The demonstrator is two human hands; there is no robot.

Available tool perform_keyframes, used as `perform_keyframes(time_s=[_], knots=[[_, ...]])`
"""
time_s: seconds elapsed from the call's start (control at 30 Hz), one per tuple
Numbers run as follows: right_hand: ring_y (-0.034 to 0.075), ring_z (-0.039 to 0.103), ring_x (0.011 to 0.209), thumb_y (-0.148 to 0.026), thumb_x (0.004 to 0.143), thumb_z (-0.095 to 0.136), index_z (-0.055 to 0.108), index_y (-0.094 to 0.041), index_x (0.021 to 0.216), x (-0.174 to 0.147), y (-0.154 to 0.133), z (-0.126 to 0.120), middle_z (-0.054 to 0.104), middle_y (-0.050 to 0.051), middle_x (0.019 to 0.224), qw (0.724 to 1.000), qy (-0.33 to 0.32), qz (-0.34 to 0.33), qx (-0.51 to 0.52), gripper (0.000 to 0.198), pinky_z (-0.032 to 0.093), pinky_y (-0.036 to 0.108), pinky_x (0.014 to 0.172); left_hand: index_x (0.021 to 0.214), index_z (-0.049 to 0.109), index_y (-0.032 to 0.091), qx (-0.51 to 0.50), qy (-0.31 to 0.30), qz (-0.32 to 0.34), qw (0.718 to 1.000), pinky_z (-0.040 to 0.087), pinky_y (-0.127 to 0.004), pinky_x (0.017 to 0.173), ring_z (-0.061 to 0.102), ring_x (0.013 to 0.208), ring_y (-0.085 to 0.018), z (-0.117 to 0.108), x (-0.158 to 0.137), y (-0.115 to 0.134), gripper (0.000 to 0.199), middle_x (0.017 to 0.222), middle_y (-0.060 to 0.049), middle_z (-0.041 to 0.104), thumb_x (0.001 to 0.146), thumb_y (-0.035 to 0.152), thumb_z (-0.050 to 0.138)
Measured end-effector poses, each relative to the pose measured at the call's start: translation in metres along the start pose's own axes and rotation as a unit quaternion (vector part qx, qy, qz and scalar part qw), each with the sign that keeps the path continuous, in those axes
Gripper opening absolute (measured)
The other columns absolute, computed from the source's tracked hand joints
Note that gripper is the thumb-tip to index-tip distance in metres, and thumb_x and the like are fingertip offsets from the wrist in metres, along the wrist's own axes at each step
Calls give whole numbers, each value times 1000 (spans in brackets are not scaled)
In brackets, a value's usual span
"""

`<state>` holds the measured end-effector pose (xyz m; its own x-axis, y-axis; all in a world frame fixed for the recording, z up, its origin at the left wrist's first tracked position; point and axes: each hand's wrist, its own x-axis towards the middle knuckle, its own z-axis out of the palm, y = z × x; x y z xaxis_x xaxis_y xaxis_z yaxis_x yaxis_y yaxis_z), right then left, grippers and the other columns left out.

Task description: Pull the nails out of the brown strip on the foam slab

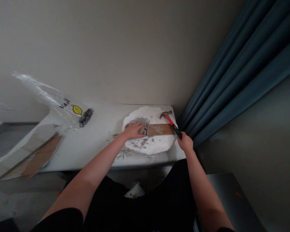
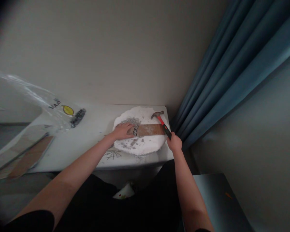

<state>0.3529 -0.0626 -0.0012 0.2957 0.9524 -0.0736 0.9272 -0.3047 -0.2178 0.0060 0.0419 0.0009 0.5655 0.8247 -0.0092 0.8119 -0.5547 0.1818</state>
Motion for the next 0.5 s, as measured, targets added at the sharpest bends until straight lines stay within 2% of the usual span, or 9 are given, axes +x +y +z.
perform_keyframes(time_s=[0.1,0.2,0.27,0.37,0.5], knots=[[27,70,102,-33,98,51,55,-18,133,-1,0,1,73,13,110,1000,-6,13,19,38,48,32,82,158,30,21,-21,23,15,999,28,-45,118,39,144,-34,10,-2,3,95,158,-15,41,81,62,67],[27,70,102,-33,98,52,55,-18,132,-5,-3,5,73,14,110,1000,0,9,28,38,49,32,81,160,24,17,-31,60,-5,998,22,-44,122,27,151,-33,24,-4,7,96,164,-16,30,85,63,61],[27,70,102,-33,98,53,54,-18,133,-9,-4,7,73,14,110,1000,-4,9,27,38,49,32,81,160,24,15,-22,61,-26,998,17,-47,123,20,153,-34,32,-5,9,95,165,-17,27,87,66,57],[28,70,102,-33,97,54,52,-17,133,-15,-8,8,73,15,112,999,-11,15,28,39,49,32,81,158,30,13,-7,49,-50,998,13,-50,123,18,153,-36,36,-3,16,87,164,-18,31,91,66,48],[28,70,102,-34,97,54,51,-17,133,-21,-13,9,72,15,113,999,-13,16,37,39,49,33,81,153,40,14,-12,70,-61,996,18,-50,121,29,149,-35,30,5,28,71,158,-17,41,97,57,42]])
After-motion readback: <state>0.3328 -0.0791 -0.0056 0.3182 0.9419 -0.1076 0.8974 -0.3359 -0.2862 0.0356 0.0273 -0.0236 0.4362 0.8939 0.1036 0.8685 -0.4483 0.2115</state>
